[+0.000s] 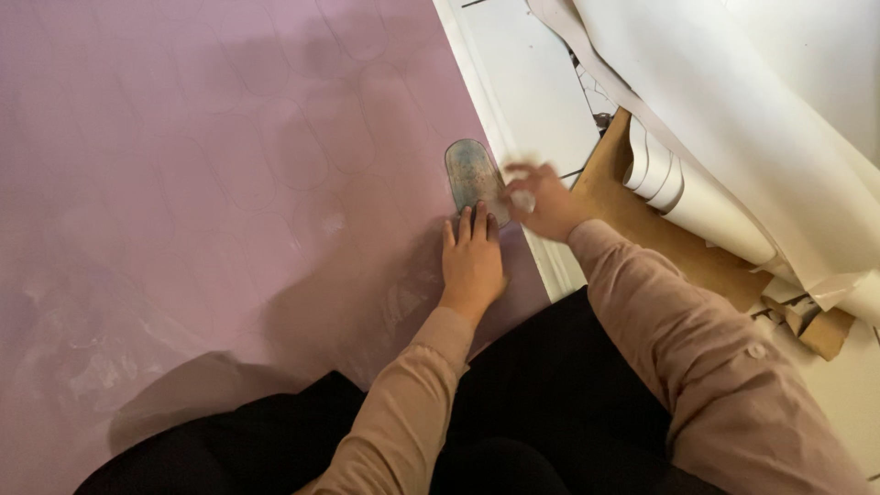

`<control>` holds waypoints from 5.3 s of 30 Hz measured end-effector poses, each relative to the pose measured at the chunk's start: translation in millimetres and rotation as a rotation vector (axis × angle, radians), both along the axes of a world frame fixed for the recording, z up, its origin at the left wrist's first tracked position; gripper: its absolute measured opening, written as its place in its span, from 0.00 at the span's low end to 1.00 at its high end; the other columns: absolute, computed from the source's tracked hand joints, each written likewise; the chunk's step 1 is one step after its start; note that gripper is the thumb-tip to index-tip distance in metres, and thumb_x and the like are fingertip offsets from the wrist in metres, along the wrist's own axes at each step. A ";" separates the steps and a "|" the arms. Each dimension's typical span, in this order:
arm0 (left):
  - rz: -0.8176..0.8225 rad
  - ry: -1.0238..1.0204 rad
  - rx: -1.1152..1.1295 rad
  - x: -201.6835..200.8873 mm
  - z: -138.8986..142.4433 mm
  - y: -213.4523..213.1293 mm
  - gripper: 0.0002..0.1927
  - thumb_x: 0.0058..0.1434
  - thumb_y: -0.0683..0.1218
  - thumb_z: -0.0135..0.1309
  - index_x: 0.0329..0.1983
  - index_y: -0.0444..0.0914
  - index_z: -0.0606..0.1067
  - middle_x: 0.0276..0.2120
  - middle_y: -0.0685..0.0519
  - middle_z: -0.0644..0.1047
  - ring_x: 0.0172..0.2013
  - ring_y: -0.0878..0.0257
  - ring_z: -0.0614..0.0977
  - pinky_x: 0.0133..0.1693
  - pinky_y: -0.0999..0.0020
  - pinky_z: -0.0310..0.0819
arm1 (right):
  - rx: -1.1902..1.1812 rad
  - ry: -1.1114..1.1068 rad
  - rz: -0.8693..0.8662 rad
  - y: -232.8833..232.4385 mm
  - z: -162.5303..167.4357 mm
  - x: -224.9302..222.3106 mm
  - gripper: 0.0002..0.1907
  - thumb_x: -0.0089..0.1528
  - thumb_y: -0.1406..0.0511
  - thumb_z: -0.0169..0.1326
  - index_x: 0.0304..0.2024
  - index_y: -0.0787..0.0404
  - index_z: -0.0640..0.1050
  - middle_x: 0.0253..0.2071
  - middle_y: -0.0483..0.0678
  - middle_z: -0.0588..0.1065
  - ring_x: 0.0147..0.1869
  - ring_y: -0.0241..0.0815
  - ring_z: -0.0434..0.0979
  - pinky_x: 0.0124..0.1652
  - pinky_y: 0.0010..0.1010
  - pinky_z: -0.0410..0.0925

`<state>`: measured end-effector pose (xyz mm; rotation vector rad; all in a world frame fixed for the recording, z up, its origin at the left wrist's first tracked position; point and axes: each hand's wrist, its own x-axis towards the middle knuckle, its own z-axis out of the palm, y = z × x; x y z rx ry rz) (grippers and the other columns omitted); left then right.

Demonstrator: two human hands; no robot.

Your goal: The person sits on the floor and traces around a shoe insole on a pink mat with a pen, then trims and cuts along the insole edges by hand, turning the insole as they work along its outline.

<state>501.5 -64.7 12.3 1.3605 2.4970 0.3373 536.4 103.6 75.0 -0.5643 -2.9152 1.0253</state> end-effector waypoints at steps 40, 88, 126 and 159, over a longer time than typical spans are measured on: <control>0.039 0.088 -0.008 25.8 -25.1 8.5 0.37 0.59 0.44 0.50 0.71 0.25 0.59 0.75 0.36 0.51 0.75 0.45 0.52 0.60 0.58 0.61 | -0.115 -0.221 0.010 15.8 -3.8 -14.3 0.29 0.52 0.64 0.69 0.57 0.48 0.77 0.48 0.43 0.68 0.35 0.38 0.68 0.39 0.31 0.70; 0.003 0.152 -0.265 33.7 -26.6 38.4 0.34 0.63 0.46 0.49 0.68 0.20 0.61 0.73 0.26 0.48 0.70 0.28 0.54 0.60 0.60 0.65 | 0.257 0.305 -0.034 -31.2 24.2 -98.8 0.10 0.70 0.66 0.48 0.43 0.56 0.81 0.43 0.40 0.81 0.53 0.43 0.73 0.54 0.47 0.53; -0.017 -0.189 -0.269 -6.2 8.7 20.2 0.43 0.57 0.45 0.55 0.75 0.37 0.53 0.77 0.43 0.44 0.74 0.46 0.50 0.56 0.55 0.69 | 0.285 0.236 0.012 -19.5 13.8 -81.7 0.10 0.68 0.65 0.50 0.41 0.58 0.82 0.42 0.43 0.81 0.54 0.47 0.73 0.53 0.45 0.57; 0.284 -0.335 -0.331 -75.2 7.0 -179.1 0.72 0.44 0.69 0.70 0.80 0.44 0.37 0.78 0.42 0.30 0.71 0.22 0.27 0.52 0.04 0.27 | 0.560 0.113 -0.117 -225.0 -53.3 -57.6 0.38 0.57 0.51 0.56 0.67 0.58 0.69 0.48 0.56 0.72 0.55 0.57 0.71 0.55 0.51 0.63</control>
